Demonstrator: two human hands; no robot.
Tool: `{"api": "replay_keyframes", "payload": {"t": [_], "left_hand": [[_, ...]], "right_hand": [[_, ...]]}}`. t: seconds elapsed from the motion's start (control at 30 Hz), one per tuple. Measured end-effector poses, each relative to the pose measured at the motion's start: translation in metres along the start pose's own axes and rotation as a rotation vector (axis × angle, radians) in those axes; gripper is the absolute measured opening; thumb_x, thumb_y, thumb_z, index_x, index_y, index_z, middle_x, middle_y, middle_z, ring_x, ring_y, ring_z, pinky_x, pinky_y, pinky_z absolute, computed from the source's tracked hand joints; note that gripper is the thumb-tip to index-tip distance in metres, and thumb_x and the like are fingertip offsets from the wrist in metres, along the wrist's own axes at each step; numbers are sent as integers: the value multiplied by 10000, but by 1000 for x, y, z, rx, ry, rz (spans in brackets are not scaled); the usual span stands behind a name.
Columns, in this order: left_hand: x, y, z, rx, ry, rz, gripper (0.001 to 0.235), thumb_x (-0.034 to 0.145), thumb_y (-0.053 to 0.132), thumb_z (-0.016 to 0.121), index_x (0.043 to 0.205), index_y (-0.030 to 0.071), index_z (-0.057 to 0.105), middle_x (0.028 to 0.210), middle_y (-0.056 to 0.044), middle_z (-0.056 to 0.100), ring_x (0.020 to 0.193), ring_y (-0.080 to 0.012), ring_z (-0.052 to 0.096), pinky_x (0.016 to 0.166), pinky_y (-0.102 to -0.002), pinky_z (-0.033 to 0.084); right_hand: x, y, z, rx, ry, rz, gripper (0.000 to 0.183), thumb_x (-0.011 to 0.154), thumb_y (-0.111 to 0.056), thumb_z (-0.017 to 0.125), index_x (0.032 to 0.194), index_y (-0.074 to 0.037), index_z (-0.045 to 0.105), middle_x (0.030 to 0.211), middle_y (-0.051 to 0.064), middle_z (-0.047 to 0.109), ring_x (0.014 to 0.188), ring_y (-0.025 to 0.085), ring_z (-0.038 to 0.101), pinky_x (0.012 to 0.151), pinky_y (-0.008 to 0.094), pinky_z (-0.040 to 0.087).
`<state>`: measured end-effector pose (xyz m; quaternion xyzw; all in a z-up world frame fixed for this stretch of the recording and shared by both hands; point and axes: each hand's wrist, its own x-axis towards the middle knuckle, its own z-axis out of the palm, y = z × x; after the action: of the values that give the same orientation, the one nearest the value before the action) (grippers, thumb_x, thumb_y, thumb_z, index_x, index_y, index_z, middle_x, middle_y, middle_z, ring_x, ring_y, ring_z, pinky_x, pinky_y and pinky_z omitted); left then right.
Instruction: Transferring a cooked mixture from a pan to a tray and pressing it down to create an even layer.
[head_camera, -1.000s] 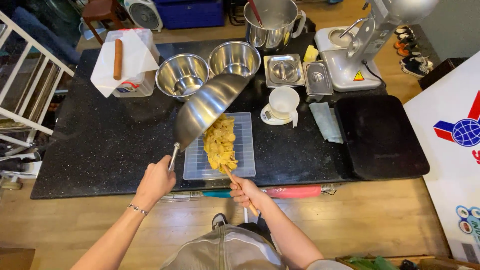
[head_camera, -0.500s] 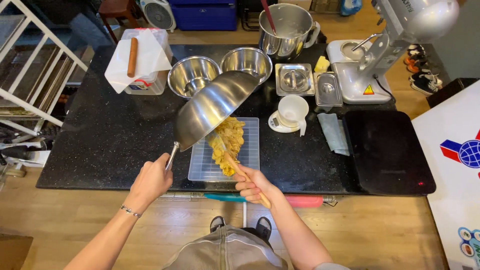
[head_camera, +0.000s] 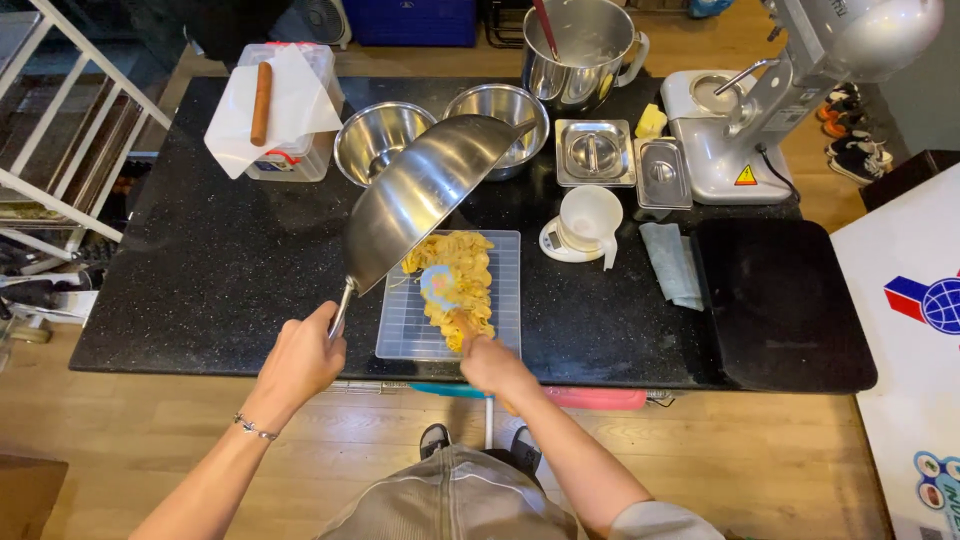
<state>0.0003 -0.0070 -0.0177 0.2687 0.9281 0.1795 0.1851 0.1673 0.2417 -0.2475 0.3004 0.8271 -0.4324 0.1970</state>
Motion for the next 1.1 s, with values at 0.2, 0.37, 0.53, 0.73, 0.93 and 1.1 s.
{"api": "replay_keyframes", "payload": {"t": [0.2, 0.37, 0.53, 0.73, 0.93, 1.1], "left_hand": [[-4, -1, 10, -10, 9, -6, 118, 971, 35, 666, 1058, 44, 746, 698, -237, 767, 744, -404, 841, 687, -465, 647], [-8, 3, 8, -21, 19, -19, 115, 964, 21, 676, 1049, 43, 751, 692, -229, 762, 721, -381, 832, 684, -443, 644], [-6, 3, 6, -17, 18, -22, 109, 963, 26, 674, 1044, 48, 745, 691, -224, 760, 733, -391, 837, 690, -453, 647], [-11, 13, 3, -12, -8, -3, 94, 957, 65, 684, 1037, 76, 732, 708, -226, 774, 768, -413, 850, 700, -486, 648], [-20, 25, 5, -23, -13, 3, 136, 966, 43, 661, 1070, 66, 745, 710, -214, 772, 735, -360, 838, 726, -452, 664], [-16, 29, 6, -41, -4, 1, 108, 965, 57, 683, 1061, 66, 732, 720, -227, 777, 759, -397, 842, 726, -475, 661]], "right_hand": [[-89, -96, -60, -17, -61, -83, 560, 1139, -409, 454, 1024, 3, 816, 802, 228, 827, 642, 361, 832, 560, 467, 714], [-75, -69, -95, 91, -91, -75, 730, 1194, -476, 355, 1286, 135, 746, 951, 320, 806, 669, 371, 827, 510, 480, 693], [-107, -79, -125, 118, 6, -72, 695, 1168, -450, 373, 1288, 133, 731, 724, 266, 757, 517, 372, 760, 430, 453, 668], [-118, -111, -129, 178, 169, -208, 587, 1164, -329, 402, 1167, 130, 768, 765, 312, 782, 494, 386, 760, 367, 460, 632], [-147, -104, -121, -145, 138, -122, 717, 1170, -487, 389, 1239, 92, 807, 1107, 364, 834, 1113, 554, 826, 914, 669, 681], [-131, -58, -106, -173, 179, 34, 675, 1148, -494, 414, 1263, 30, 823, 1177, 326, 843, 1190, 535, 815, 992, 661, 666]]}}
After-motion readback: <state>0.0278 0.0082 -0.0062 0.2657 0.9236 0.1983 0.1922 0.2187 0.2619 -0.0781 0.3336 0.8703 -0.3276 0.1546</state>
